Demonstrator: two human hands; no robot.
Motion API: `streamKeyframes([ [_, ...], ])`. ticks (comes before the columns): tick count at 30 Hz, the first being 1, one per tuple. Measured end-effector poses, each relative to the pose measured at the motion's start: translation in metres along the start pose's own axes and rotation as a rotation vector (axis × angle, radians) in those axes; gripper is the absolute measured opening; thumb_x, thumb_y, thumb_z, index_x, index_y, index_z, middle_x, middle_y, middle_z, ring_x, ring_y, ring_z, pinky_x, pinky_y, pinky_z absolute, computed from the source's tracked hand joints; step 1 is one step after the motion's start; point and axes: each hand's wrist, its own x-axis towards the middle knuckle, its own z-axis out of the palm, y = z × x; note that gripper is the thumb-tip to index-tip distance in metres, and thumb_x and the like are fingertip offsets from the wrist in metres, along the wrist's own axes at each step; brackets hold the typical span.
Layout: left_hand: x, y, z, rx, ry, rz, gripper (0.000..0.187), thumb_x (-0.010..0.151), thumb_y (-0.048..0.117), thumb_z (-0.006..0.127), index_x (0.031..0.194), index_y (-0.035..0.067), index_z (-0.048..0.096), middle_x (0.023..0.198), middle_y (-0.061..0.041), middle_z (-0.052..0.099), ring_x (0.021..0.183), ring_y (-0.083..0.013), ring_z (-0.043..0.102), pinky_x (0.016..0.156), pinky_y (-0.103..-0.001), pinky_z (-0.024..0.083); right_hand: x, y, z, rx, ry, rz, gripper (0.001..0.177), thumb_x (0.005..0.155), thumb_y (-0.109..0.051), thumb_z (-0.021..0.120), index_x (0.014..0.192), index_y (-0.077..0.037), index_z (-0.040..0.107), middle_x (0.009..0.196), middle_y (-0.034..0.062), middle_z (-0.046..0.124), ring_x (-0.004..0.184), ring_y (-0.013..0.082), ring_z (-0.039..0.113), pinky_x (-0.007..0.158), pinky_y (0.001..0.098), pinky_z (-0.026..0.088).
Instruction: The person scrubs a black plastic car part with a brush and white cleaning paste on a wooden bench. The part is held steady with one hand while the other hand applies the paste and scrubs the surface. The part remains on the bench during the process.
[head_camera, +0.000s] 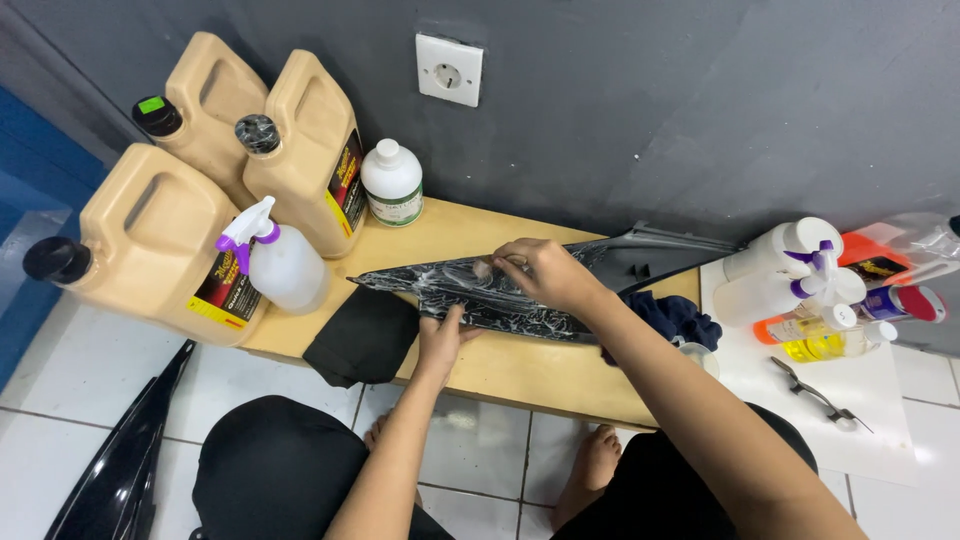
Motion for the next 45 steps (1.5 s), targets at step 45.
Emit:
streamKeyframes([
  [45, -0.084, 0.098, 0.047, 0.022, -0.004, -0.133, 0.047, 0.099, 0.019, 0.056, 0.124, -0.020, 0.047, 0.094, -0.041, 0.068, 0.083, -0.0444, 0.074, 0.075, -0.045, 0.066, -0.045, -0.002, 0.013, 0.258, 0.046, 0.214, 0.022, 0.099, -0.017, 0.058, 0.087, -0.008, 0.074, 0.070, 0.0085, 0.077, 0.066, 0.0264, 0.074, 0.067, 0.0370, 0.057],
])
